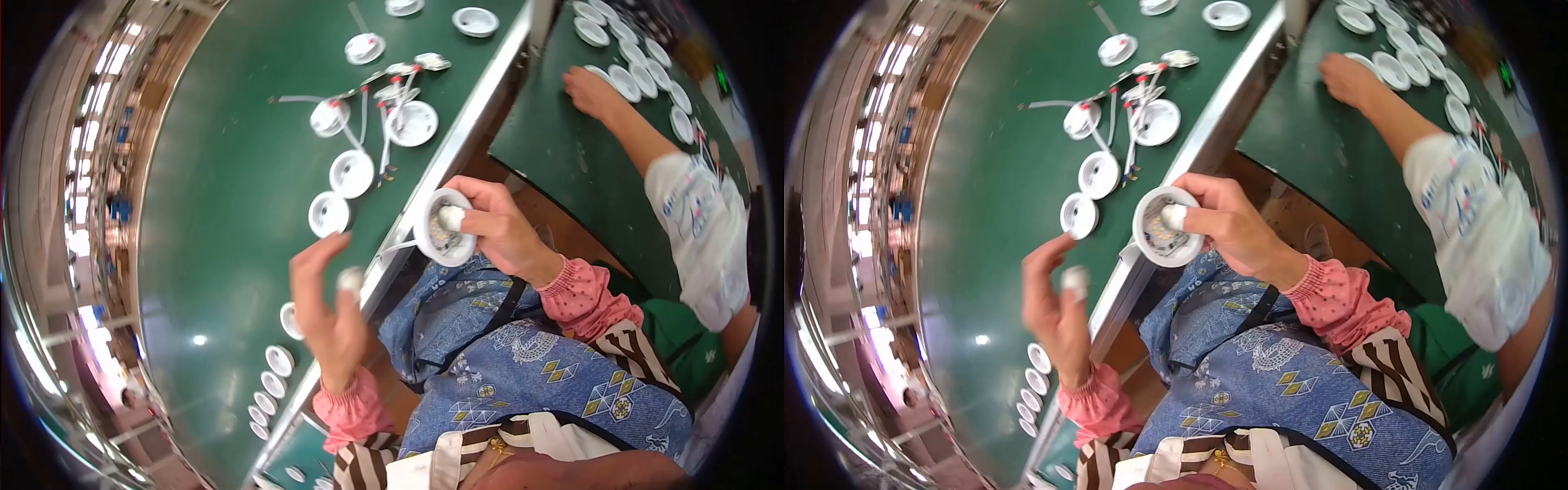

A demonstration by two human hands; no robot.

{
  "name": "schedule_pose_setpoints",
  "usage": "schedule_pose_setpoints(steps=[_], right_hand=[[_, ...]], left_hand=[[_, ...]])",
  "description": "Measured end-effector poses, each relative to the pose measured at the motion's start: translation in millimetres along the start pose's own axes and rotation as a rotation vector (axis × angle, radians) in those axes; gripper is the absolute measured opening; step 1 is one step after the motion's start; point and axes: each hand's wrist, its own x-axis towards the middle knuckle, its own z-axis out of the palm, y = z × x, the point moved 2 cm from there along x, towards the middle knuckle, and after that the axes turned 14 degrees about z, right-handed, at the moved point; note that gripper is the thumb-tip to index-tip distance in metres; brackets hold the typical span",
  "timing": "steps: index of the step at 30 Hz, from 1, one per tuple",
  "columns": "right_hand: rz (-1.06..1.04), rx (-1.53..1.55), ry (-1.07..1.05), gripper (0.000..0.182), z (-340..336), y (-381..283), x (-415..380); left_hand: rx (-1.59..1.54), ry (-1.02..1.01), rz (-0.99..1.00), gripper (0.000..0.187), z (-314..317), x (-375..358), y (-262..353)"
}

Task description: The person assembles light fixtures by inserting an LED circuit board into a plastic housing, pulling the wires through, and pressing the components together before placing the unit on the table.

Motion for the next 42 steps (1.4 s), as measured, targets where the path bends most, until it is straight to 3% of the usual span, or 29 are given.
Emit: schedule_pose_setpoints(steps=[1,4,5,7,10,12,14,16,20,22,24,27,31,32,36,42], right_hand=[[0.006,-0.009,-0.036,0.023,2,1,1],[-0.006,-0.046,-0.091,0.024,11,7,5],[0.022,-0.073,-0.099,0.028,14,8,5],[0.075,-0.135,-0.106,0.035,17,6,4],[-0.11,-0.336,-0.083,0.054,30,-8,-1],[-0.197,-0.551,-0.055,0.064,33,-9,-2],[-0.511,-1.034,0.011,0.068,40,-18,-3],[-0.489,-0.94,0.066,0.054,39,1,3],[-0.479,-0.85,0.159,0.035,39,7,9],[-0.472,-0.821,0.15,0.031,40,9,6],[-0.489,-0.783,0.123,0.03,42,11,4],[-0.489,-0.712,0.128,0.03,37,5,-1],[-0.505,-0.652,0.102,0.027,33,10,3],[-0.527,-0.617,0.105,0.028,36,16,7],[-0.584,-0.542,0.106,0.031,33,18,11],[-0.557,-0.583,0.148,0.03,23,6,10]], left_hand=[[0.068,-0.141,-0.021,0.043,1,-4,-9],[-0.17,-0.3,-0.038,0.044,16,-20,-16],[-0.247,-0.258,-0.033,0.035,22,-23,-18],[-0.485,-0.207,-0.249,0.023,31,-31,-23],[-0.524,-0.165,-0.233,0.018,32,-38,-27],[-0.378,-0.173,-0.258,0.018,26,-44,-25],[-0.351,-0.196,-0.198,0.017,37,-38,-25],[-0.444,-0.155,-0.208,0.015,47,-41,-28],[-0.609,-0.061,-0.419,0.012,51,-38,-32],[-0.609,-0.072,-0.357,0.014,54,-53,-53],[-0.625,-0.04,-0.317,0.02,57,-59,-58],[-0.493,-0.162,-0.333,0.023,51,-56,-45],[-0.662,-0.31,-0.555,0.023,38,-57,-36],[-0.694,-0.259,-0.534,0.034,40,-56,-37],[-0.605,-0.24,-0.523,0.042,44,-52,-33],[-0.46,-0.32,-0.432,0.041,53,-41,-30]])
